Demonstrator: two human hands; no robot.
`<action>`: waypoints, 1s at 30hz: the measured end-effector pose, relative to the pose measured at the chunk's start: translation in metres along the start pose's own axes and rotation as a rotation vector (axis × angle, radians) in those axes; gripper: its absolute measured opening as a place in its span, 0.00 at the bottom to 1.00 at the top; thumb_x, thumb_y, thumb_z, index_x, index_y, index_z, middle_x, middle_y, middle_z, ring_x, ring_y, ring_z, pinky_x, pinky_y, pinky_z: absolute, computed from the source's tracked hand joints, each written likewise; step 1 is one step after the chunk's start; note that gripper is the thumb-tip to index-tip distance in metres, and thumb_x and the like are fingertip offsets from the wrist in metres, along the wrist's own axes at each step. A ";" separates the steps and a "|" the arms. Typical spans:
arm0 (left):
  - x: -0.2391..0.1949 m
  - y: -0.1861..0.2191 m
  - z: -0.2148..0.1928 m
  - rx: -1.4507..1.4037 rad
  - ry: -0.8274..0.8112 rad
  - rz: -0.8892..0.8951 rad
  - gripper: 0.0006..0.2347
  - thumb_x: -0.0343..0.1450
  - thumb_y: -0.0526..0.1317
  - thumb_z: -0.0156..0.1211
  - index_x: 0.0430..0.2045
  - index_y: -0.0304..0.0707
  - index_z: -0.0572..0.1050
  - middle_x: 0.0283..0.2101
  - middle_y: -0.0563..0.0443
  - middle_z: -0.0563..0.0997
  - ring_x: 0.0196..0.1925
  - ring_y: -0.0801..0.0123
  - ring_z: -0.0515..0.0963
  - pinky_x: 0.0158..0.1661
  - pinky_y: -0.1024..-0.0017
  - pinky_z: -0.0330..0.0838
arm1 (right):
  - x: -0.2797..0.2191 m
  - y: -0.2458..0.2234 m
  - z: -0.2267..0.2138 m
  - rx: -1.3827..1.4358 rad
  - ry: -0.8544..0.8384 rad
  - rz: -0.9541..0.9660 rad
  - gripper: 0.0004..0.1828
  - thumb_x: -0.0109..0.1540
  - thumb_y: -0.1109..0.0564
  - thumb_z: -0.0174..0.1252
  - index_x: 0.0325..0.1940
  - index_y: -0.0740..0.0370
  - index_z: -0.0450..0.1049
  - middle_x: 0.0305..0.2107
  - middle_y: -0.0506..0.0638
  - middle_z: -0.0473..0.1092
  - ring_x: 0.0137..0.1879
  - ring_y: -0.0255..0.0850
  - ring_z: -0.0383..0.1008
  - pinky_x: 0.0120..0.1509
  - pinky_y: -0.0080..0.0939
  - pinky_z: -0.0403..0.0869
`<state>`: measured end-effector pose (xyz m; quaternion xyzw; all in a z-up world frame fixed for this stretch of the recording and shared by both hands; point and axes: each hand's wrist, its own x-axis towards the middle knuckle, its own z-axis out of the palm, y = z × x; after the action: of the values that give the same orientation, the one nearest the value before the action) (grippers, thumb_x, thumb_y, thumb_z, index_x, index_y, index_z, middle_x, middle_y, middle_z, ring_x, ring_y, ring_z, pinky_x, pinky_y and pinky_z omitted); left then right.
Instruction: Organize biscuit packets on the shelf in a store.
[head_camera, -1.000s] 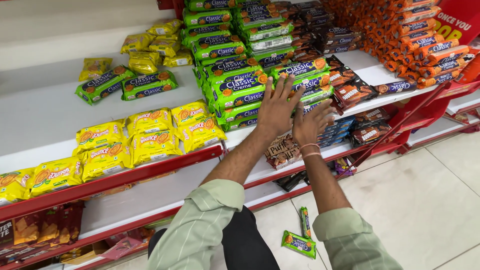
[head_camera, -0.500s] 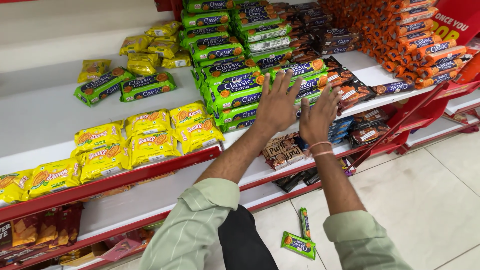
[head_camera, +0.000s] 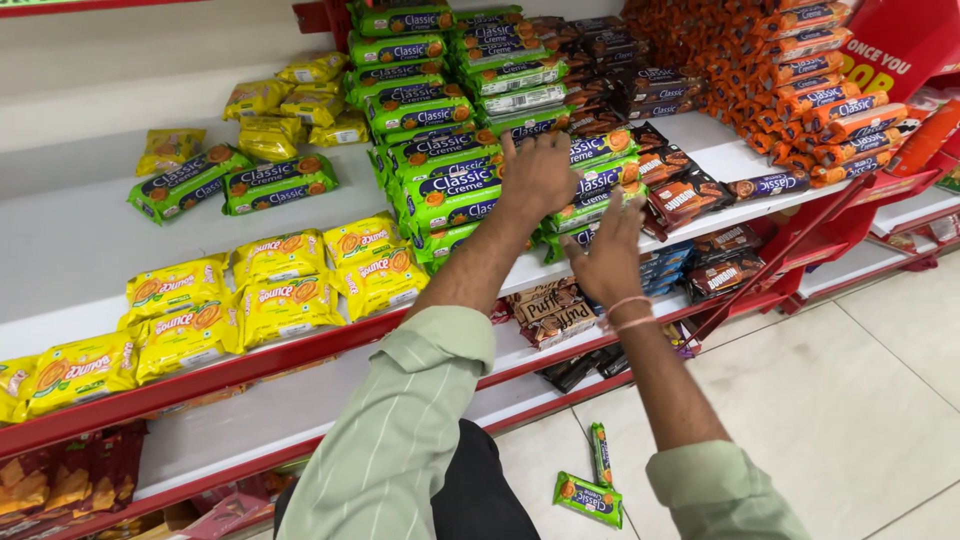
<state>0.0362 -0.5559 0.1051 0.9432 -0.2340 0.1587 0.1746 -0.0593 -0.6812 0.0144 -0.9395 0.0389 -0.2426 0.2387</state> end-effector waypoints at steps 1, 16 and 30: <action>-0.001 0.003 -0.003 -0.001 -0.001 0.003 0.29 0.71 0.52 0.61 0.64 0.36 0.64 0.64 0.40 0.71 0.68 0.50 0.67 0.71 0.34 0.36 | -0.001 0.002 0.005 -0.001 0.002 0.003 0.58 0.61 0.43 0.65 0.80 0.69 0.35 0.73 0.80 0.30 0.79 0.74 0.32 0.80 0.64 0.43; 0.005 0.017 0.000 0.083 -0.332 0.006 0.39 0.61 0.62 0.68 0.58 0.27 0.69 0.56 0.35 0.78 0.59 0.51 0.79 0.61 0.55 0.71 | 0.054 0.046 0.024 1.260 0.095 0.759 0.21 0.59 0.50 0.63 0.52 0.63 0.74 0.23 0.42 0.55 0.26 0.34 0.53 0.36 0.40 0.61; 0.020 0.042 -0.011 -0.111 -0.443 -0.131 0.41 0.54 0.49 0.73 0.60 0.23 0.64 0.55 0.34 0.79 0.58 0.48 0.79 0.58 0.57 0.72 | 0.035 -0.014 -0.031 1.744 -0.058 0.660 0.43 0.53 0.45 0.62 0.69 0.57 0.57 0.58 0.56 0.65 0.66 0.54 0.66 0.70 0.72 0.56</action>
<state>0.0295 -0.5937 0.1331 0.9571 -0.2130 -0.0768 0.1807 -0.0438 -0.6882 0.0599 -0.3754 0.1018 -0.0823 0.9176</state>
